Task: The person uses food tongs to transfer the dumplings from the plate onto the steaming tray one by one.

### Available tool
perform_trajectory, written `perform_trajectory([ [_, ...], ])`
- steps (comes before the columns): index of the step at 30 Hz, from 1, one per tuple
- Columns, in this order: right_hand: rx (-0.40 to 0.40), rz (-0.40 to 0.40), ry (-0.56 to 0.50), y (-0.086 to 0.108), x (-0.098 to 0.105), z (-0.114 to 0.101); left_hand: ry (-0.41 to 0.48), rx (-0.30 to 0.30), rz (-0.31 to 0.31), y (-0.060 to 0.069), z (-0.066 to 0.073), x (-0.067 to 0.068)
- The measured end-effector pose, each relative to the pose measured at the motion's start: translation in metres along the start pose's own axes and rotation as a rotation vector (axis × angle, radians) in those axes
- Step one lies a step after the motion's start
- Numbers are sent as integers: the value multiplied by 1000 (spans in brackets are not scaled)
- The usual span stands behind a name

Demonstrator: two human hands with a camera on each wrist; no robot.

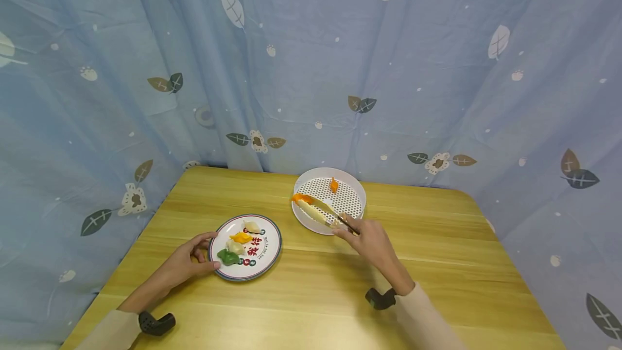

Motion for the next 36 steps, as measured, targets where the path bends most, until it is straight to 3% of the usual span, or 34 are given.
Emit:
perform_trajectory([
  [21, -111, 45, 163, -36, 10, 42, 8, 12, 4, -1, -3, 1],
  [36, -185, -26, 228, -57, -1, 55, -4, 19, 12, 0, -4, 1],
])
Point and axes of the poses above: each hand's wrist, its own y-axis away from the middle knuckle, its own x-axis out of the back of the hand, z = x × y, the point moved 10 cm from there along -y, towards the middle knuckle, and after that the axes turned 8 degrees about -y, right-handed, at the moved point
